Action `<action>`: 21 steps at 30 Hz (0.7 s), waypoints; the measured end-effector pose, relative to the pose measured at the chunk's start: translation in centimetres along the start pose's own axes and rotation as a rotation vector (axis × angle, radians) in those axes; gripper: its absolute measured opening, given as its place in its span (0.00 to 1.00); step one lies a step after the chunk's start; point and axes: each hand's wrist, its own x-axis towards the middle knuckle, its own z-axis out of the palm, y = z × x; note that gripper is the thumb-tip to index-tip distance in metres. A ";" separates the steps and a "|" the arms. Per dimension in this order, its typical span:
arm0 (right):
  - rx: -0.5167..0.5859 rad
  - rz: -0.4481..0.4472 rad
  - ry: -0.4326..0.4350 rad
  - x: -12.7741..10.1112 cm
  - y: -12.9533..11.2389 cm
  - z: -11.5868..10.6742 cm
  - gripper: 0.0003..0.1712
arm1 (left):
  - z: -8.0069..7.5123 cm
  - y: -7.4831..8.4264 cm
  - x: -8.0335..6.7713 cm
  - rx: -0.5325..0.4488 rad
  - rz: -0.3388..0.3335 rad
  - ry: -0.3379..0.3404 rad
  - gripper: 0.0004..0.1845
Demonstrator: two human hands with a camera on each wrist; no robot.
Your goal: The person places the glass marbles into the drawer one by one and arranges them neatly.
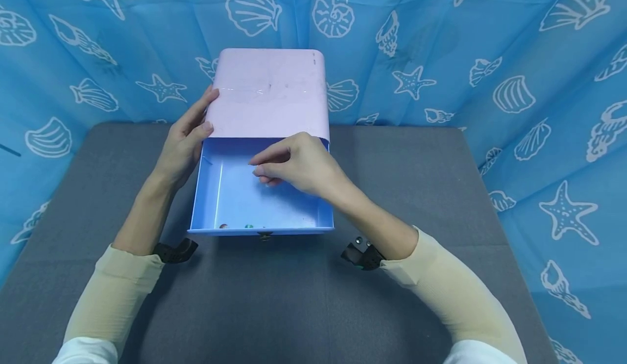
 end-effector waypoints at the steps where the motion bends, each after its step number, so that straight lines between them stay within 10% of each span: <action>1: 0.004 -0.008 0.008 -0.1 0.0 -0.1 0.12 | 0.0 0.0 0.0 0.001 0.001 0.001 0.31; 21: 0.146 -0.117 0.154 -2.9 1.3 -2.7 0.15 | 0.2 0.4 0.2 -0.017 0.023 0.017 0.28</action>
